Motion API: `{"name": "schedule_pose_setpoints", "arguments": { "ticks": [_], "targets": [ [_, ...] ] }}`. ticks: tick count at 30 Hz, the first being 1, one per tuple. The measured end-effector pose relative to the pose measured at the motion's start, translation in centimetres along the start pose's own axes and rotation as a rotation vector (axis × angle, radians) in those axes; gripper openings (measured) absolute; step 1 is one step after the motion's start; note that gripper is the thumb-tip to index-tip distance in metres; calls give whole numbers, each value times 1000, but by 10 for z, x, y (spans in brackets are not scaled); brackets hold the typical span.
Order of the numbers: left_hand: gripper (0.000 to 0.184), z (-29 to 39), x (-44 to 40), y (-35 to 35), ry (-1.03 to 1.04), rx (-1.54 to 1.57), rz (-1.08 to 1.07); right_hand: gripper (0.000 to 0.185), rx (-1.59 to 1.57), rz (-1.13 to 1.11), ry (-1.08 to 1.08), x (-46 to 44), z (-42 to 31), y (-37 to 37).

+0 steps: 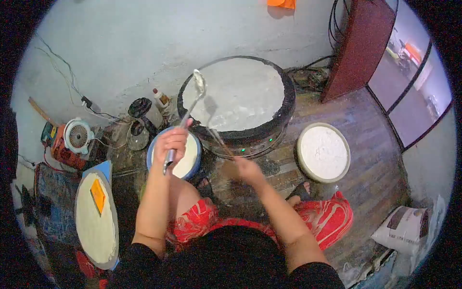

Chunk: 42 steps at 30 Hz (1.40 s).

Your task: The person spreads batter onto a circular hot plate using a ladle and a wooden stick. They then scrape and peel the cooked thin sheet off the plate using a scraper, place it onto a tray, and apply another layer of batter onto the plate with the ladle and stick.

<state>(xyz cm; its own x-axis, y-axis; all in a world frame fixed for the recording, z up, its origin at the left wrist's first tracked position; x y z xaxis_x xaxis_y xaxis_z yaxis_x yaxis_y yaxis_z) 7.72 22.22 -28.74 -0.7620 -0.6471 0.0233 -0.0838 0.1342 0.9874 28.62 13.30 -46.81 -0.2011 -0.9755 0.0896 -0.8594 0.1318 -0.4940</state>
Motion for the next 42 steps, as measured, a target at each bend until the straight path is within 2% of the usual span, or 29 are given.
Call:
{"name": "schedule_pose_setpoints", "arguments": {
  "ticks": [1, 2, 4, 5, 6, 8, 9, 10, 11, 12, 14, 16, 18, 20, 21, 23, 24, 25, 26, 27, 28, 30, 32, 34, 36, 38, 39, 41, 42],
  "targets": [
    [36, 9, 10, 3, 18, -61, 31, 31, -36, -131, -79, 11, -33, 4],
    [35, 19, 21, 8, 36, -125, 62, 31, -39, -133, -81, 15, -47, -4],
    [34, 41, 49, 8, 108, -205, 139, 24, -371, -528, 387, 15, -59, -7],
    [33, 53, 65, 5, 178, -266, 195, 21, -430, -387, 338, 10, -52, -16],
    [32, 63, 82, 1, 252, -316, 265, 21, -365, -328, 468, 1, -42, -32],
    [29, 84, 115, -12, 357, -460, 386, 35, -395, -172, 497, 1, -23, -68],
    [28, 93, 129, -21, 401, -428, 460, 43, -452, -113, 548, 5, -16, -82],
    [27, 101, 143, -30, 444, -394, 535, 48, -391, 82, 662, 9, -16, -91],
    [27, 107, 154, -40, 443, -387, 537, 47, -425, 137, 818, 6, 8, -100],
    [26, 115, 165, -51, 470, -389, 606, 44, -411, 191, 684, 2, 28, -106],
    [24, 132, 178, -76, 496, -388, 675, 42, -407, 207, 805, 9, 10, -108],
    [23, 147, 183, -101, 510, -484, 785, 40, 481, 247, 56, -5, 55, -52],
    [23, 148, 177, -116, 502, -461, 781, 39, 236, -126, 142, 16, -16, -12],
    [24, 165, 173, -150, 482, -477, 839, 38, 173, -321, 2, 21, -24, 20],
    [24, 171, 173, -165, 484, -479, 838, 38, 172, -320, 0, 20, -29, 17],
    [26, 167, 169, -189, 453, -429, 827, 36, -191, -201, 261, 14, -38, -9],
    [26, 160, 169, -195, 449, -426, 829, 39, -341, -154, 490, 10, -33, -29],
    [28, 145, 167, -192, 448, -575, 894, 42, -403, 41, 707, 17, -44, -52],
    [29, 137, 167, -193, 447, -724, 955, 41, -584, 98, 692, 14, -9, -67],
    [29, 164, 186, -232, 341, -753, 874, 39, -466, 256, 721, 19, 8, -80],
    [29, 156, 185, -230, 333, -749, 873, 39, -463, 262, 725, 27, 28, -68],
    [26, 133, 183, -215, 381, -697, 976, 35, 19, 229, 148, 43, 60, -44],
    [28, 146, 184, -225, 330, -708, 1059, 31, -20, -262, 229, 77, 11, -23],
    [29, 156, 178, -224, 284, -724, 1138, 30, 57, -321, 257, 84, -35, -25],
    [38, 175, 164, -203, 505, -1293, 1421, 30, 135, -381, 278, 72, -47, -29],
    [44, 152, 133, -139, 754, -1309, 1174, 47, 82, 10, -172, 55, -60, -42],
    [41, 138, 117, -106, 848, -1323, 1094, 47, 83, 4, -177, 54, -74, -48],
    [37, 112, 85, -52, 983, -1321, 894, 65, -746, -288, 153, 57, -108, -60],
    [38, 101, 71, -33, 1021, -1305, 781, 65, -739, -293, 146, 56, -106, -59]
  ]
}}
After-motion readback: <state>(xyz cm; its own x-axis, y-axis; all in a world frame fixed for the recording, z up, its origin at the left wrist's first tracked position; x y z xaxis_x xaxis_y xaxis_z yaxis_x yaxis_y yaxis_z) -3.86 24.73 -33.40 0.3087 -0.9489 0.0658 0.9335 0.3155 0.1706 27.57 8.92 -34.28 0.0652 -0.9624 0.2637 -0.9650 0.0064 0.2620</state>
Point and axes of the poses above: each hand's wrist, its own x-axis away from the middle knuckle, its own y-axis out of the palm, z = x × y, the point moved 2 cm from there along -x, towards the middle knuckle, and after that the axes turned 9 degrees about y, right-handed, at the moved point
